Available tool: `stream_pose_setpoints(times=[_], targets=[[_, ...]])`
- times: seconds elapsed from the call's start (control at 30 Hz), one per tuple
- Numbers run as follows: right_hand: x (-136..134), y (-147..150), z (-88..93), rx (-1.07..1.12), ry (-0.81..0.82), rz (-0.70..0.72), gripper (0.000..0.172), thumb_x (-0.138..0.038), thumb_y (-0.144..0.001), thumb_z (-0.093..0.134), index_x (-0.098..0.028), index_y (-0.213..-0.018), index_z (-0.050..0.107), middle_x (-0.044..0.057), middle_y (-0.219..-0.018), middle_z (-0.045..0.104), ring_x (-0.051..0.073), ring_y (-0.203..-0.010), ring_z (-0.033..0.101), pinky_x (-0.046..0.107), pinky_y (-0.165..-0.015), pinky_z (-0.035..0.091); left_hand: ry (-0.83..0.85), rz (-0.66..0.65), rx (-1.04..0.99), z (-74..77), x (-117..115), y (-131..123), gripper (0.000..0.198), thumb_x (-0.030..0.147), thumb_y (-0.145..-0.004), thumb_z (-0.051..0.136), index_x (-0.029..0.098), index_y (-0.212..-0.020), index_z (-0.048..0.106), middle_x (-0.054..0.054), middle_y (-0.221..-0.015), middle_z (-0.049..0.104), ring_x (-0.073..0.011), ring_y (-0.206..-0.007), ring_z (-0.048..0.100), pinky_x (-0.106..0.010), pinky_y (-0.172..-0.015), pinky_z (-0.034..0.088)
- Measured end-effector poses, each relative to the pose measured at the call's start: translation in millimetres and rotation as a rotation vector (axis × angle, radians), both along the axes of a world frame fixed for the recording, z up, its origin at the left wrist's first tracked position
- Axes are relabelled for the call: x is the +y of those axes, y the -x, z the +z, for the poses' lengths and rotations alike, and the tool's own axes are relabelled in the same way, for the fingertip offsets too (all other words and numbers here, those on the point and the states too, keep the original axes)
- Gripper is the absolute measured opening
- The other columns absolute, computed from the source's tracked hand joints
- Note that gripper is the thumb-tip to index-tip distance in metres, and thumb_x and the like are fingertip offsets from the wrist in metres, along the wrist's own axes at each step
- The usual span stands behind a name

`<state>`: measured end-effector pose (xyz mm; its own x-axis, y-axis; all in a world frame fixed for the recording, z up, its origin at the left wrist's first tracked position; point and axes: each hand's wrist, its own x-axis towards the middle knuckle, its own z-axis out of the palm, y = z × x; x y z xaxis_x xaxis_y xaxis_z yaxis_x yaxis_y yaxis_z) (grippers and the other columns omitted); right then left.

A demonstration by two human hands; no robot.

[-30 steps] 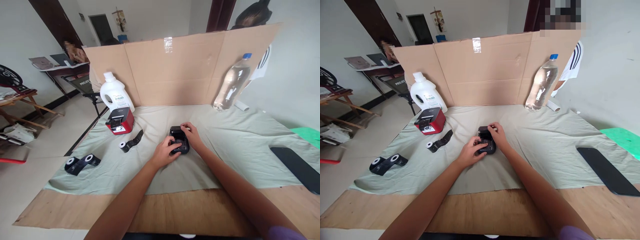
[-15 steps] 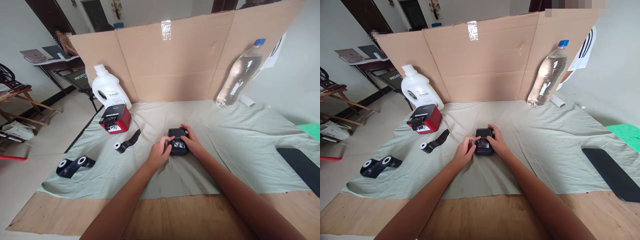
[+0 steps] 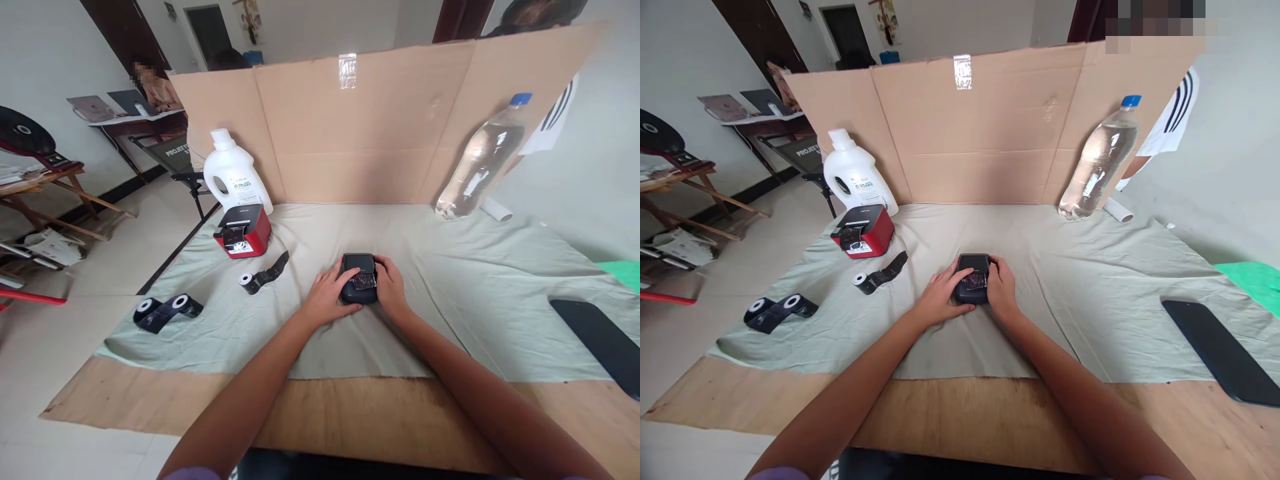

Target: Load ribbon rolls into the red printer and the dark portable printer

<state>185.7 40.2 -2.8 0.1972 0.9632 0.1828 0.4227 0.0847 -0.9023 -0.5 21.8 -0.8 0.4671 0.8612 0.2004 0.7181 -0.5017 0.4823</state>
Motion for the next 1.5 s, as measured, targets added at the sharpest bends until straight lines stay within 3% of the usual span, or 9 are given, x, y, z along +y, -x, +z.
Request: stream_pose_setpoints(times=[0.2,0.33,0.47,0.7,0.87,1.03,1.3,1.4,1.5], targets=[[-29.5,-26.3,0.0,-0.643,-0.087,0.284,0.058,-0.038,-0.100,0.030,-0.010,-0.149,0.045,0.021,-0.125,0.068,0.035,-0.126,0.054,0.056,-0.109,0.034,0.001,-0.015,-0.079,-5.1,0.3,4.0,0.085,0.049,-0.076,0.081,0.029,-0.151,0.045,-0.017,-0.161,0.035,-0.0359,-0.147,0.039,-0.051,-0.115,0.039],[-39.3,-39.9,-2.8,-0.581,-0.071,0.404,0.061,-0.042,-0.100,0.033,-0.015,-0.155,0.036,0.018,-0.142,0.059,0.032,-0.137,0.047,0.056,-0.115,0.028,-0.003,-0.026,-0.129,-8.3,-2.4,6.9,0.081,0.046,-0.075,0.082,0.029,-0.148,0.050,-0.014,-0.158,0.041,-0.0344,-0.145,0.042,-0.049,-0.117,0.040],[-17.1,-54.3,8.2,-0.340,-0.025,0.376,0.067,-0.051,-0.100,0.034,-0.015,-0.156,0.036,0.017,-0.141,0.059,0.030,-0.130,0.055,0.047,-0.109,0.042,-0.085,-0.039,-0.155,7.2,20.3,-9.7,0.077,0.045,-0.075,0.082,0.030,-0.145,0.053,-0.011,-0.154,0.048,-0.0321,-0.143,0.046,-0.047,-0.118,0.040],[80.4,-153.4,46.4,-0.142,-0.112,0.038,0.053,-0.049,-0.097,0.038,-0.018,-0.134,0.061,0.012,-0.122,0.068,0.030,-0.121,0.058,0.047,-0.109,0.041,-0.149,-0.073,-0.236,38.9,120.8,-153.3,0.078,0.043,-0.074,0.083,0.029,-0.144,0.053,-0.010,-0.150,0.052,-0.0318,-0.146,0.041,-0.046,-0.117,0.041],[114.4,-235.3,19.0,-0.031,-0.113,-0.191,0.055,-0.047,-0.093,0.041,-0.012,-0.129,0.063,0.017,-0.133,0.056,0.029,-0.129,0.051,0.044,-0.117,0.034,-0.087,-0.149,-0.231,14.2,162.0,-253.1,0.080,0.043,-0.073,0.083,0.025,-0.144,0.053,-0.011,-0.147,0.054,-0.0309,-0.136,0.052,-0.043,-0.112,0.045],[120.1,-271.1,-8.4,-0.017,0.000,-0.248,0.061,-0.051,-0.092,0.039,-0.015,-0.138,0.057,0.016,-0.140,0.052,0.030,-0.134,0.047,0.044,-0.119,0.031,-0.116,-0.132,-0.078,-2.6,170.6,-293.5,0.081,0.049,-0.074,0.081,0.033,-0.147,0.052,-0.011,-0.153,0.047,-0.0332,-0.132,0.055,-0.046,-0.107,0.048],[111.3,-268.6,3.1,-0.209,0.184,-0.300,0.067,-0.057,-0.095,0.030,-0.021,-0.149,0.046,0.016,-0.154,0.045,0.040,-0.138,0.039,0.062,-0.115,0.026,0.034,-0.143,-0.097,-3.3,165.6,-305.6,0.084,0.040,-0.080,0.077,0.032,-0.154,0.040,-0.013,-0.164,0.031,-0.0328,-0.142,0.046,-0.046,-0.111,0.044],[106.9,-258.7,12.3,-0.294,0.095,-0.373,0.070,-0.058,-0.094,0.032,-0.019,-0.151,0.042,0.018,-0.156,0.041,0.042,-0.137,0.037,0.065,-0.111,0.027,0.058,-0.174,-0.082,3.7,150.8,-276.7,0.089,0.035,-0.084,0.072,0.031,-0.160,0.026,-0.013,-0.166,0.027,-0.0319,-0.151,0.033,-0.048,-0.119,0.034],[103.0,-249.0,28.7,-0.423,-0.037,-0.446,0.074,-0.057,-0.093,0.038,-0.016,-0.154,0.037,0.020,-0.159,0.035,0.044,-0.136,0.036,0.068,-0.108,0.027,0.021,-0.164,-0.097,17.6,127.8,-212.9,0.083,0.031,-0.087,0.066,0.027,-0.160,0.027,-0.011,-0.164,0.032,-0.0285,-0.152,0.030,-0.047,-0.123,0.029]])
